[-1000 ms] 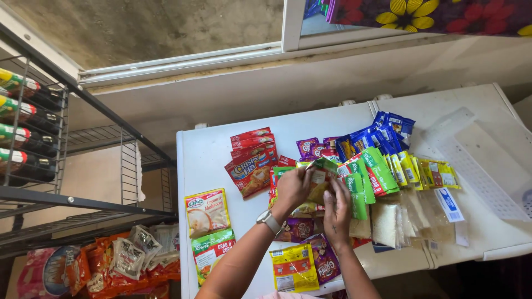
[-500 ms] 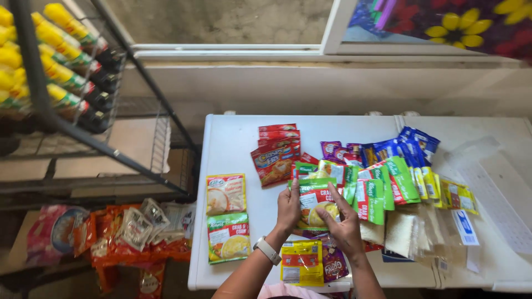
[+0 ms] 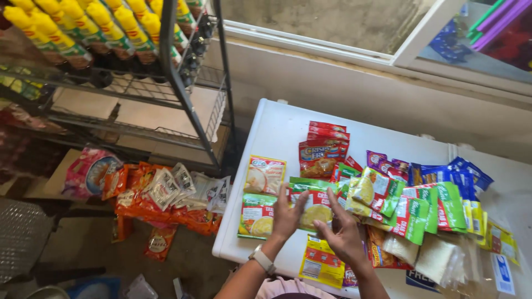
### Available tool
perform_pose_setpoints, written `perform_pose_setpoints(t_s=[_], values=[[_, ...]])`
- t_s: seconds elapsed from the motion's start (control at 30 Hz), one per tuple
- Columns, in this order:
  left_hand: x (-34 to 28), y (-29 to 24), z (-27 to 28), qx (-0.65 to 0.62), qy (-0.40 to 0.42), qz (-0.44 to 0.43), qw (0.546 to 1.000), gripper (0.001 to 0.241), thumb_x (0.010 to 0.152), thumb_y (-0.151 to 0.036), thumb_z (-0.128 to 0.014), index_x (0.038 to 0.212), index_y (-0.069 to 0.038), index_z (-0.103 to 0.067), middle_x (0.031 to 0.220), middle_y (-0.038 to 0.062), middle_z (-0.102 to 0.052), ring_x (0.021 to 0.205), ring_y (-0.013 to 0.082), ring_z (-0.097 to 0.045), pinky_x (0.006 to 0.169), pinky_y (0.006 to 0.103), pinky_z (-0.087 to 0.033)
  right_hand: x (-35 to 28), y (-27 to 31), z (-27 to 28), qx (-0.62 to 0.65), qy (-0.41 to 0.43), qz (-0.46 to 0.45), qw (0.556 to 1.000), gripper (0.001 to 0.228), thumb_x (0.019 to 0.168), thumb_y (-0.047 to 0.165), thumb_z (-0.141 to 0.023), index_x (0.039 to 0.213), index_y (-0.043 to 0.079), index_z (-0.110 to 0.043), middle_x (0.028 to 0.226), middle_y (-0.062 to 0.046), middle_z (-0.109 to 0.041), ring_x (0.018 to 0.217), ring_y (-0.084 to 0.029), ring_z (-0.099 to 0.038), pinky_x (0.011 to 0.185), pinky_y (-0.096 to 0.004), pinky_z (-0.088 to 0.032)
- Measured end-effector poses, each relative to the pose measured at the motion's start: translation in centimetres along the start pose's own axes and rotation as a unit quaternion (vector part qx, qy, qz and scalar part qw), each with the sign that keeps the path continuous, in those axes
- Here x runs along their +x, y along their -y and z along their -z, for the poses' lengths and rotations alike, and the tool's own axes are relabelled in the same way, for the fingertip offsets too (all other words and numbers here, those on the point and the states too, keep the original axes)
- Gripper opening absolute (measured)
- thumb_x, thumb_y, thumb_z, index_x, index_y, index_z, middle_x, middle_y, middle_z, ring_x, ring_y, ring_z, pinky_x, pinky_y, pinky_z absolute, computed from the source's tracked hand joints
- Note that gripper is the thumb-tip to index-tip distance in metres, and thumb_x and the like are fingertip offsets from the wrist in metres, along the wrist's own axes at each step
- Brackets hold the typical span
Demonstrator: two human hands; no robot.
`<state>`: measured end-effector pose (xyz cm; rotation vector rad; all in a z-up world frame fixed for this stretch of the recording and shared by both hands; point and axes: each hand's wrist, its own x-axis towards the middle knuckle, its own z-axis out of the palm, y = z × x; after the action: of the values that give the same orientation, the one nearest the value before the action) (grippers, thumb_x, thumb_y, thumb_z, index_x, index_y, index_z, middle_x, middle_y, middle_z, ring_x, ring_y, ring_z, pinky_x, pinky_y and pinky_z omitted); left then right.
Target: Sorting and organizing various food and seasoning packets on a table in a store setting.
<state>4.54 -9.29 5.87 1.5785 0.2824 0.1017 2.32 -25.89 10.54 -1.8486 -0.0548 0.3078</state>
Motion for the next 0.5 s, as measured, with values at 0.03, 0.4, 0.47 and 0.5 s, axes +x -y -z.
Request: perform_pose_setpoints(t_s=[0.03,0.4,0.47,0.5], values=[[-0.2,-0.9,1.5,0.000,-0.005,0.001,1.000,0.046,0.094,-0.039,-0.072,0.121,-0.004,-0.059,0.082,0.012,-0.074,0.063,0.0134,-0.066,0.057,0.0320,-0.054,0.2,-0.2,-1.2,-0.001,0.005,0.000,1.000,0.090,0.086,0.008,-0.075,0.165,0.014,-0.033,0.109,-0.027,-0.071,0.082,-0.020,-0.067,0.069,-0.034,-0.059],[-3.3,0.8,12.5,0.234,-0.052,-0.130,0.962,0.043,0.085,-0.026,-0.079,0.125,-0.012,-0.069,0.105,0.012,-0.070,0.092,0.0299,-0.072,0.077,0.0396,-0.057,1.8,-4.7,-9.8,-0.201,0.148,0.090,0.964,0.088,0.095,0.039,-0.066,0.161,0.014,-0.015,0.161,-0.024,-0.032,0.119,-0.035,-0.066,0.088,-0.039,-0.059],[-3.3,1.5,12.7,0.245,-0.048,-0.113,0.962,0.044,0.086,-0.026,-0.078,0.126,-0.013,-0.069,0.106,0.012,-0.069,0.093,0.0306,-0.072,0.077,0.0402,-0.057,1.8,-3.3,-10.2,-0.225,0.163,0.048,0.959,0.088,0.094,0.043,-0.063,0.161,0.018,-0.013,0.163,-0.020,-0.031,0.119,-0.034,-0.066,0.092,-0.039,-0.057],[-3.2,2.0,12.9,0.255,-0.046,-0.098,0.961,0.045,0.086,-0.027,-0.077,0.128,-0.014,-0.068,0.107,0.011,-0.069,0.094,0.0314,-0.071,0.078,0.0408,-0.057,1.9,-2.6,-10.4,-0.250,0.179,0.010,0.951,0.088,0.093,0.047,-0.060,0.161,0.021,-0.011,0.165,-0.017,-0.031,0.120,-0.033,-0.066,0.097,-0.040,-0.056]])
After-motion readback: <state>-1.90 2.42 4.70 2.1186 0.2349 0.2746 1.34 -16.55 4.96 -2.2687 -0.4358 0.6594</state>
